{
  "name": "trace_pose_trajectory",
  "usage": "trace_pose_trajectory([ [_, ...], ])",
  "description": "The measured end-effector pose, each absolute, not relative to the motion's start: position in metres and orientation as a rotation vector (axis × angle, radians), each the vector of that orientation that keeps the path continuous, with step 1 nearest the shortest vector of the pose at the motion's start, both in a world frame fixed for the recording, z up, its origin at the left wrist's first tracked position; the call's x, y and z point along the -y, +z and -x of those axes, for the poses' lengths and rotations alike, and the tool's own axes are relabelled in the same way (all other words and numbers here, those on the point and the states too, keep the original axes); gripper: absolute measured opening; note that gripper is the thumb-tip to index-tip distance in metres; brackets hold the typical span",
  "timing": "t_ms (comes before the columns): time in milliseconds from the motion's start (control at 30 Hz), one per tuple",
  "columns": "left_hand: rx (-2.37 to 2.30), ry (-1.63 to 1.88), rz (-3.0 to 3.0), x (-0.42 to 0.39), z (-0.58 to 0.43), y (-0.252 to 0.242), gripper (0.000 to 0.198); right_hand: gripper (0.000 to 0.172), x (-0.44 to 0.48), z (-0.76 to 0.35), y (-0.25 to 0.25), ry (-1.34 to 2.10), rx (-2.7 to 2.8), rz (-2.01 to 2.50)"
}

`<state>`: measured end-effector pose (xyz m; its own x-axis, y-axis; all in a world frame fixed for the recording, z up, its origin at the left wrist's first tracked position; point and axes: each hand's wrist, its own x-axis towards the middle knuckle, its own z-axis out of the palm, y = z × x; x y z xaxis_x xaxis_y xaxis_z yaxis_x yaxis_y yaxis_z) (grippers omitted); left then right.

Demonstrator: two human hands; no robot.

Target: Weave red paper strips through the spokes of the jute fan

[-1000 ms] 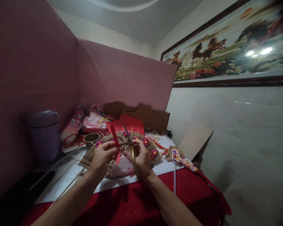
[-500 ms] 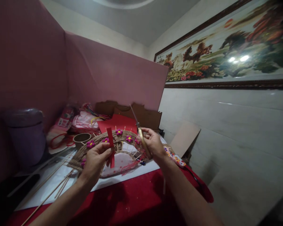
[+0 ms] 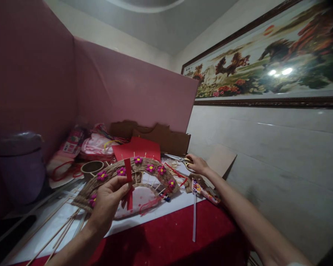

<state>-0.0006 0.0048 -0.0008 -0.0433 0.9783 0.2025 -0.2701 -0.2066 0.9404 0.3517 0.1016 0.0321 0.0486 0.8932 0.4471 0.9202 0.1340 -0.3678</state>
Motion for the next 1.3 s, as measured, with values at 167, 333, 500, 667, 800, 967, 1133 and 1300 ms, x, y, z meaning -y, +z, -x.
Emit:
trace_pose_trajectory([
  [167, -0.936, 1.467, -1.085, -0.005, 0.001, -0.001, 0.029, 0.036, -0.149, -0.358, 0.015, -0.016, 2.031, 1.673],
  [333, -0.975, 1.44, -1.019, -0.006, 0.002, -0.002, 0.029, 0.039, -0.183, -0.351, 0.004, 0.023, 2.217, 1.608],
  [500, -0.988, 1.454, -1.019, -0.008, 0.003, -0.004, 0.03, 0.042, -0.196, -0.339, -0.003, 0.002, 2.33, 1.587],
  [667, -0.946, 1.453, -1.034, -0.003, 0.0, 0.002, 0.026, 0.041, -0.19, -0.328, 0.004, -0.099, 2.26, 1.679],
  [800, -0.917, 1.42, -1.018, -0.001, -0.004, 0.006, 0.025, 0.027, -0.151, -0.305, 0.028, -0.28, 2.054, 1.656],
  [967, -0.896, 1.432, -1.023, -0.001, -0.005, 0.004, 0.023, 0.015, -0.048, -0.232, 0.043, -0.228, 2.005, 1.194],
  [1133, -0.837, 1.49, -1.021, 0.0, -0.003, 0.005, 0.025, 0.025, 0.017, -0.168, 0.03, -0.1, 2.405, 0.817],
  [1300, -0.806, 1.525, -1.01, 0.0, -0.001, 0.009, 0.026, 0.016, 0.008, -0.154, 0.004, -0.03, 2.13, 0.618],
])
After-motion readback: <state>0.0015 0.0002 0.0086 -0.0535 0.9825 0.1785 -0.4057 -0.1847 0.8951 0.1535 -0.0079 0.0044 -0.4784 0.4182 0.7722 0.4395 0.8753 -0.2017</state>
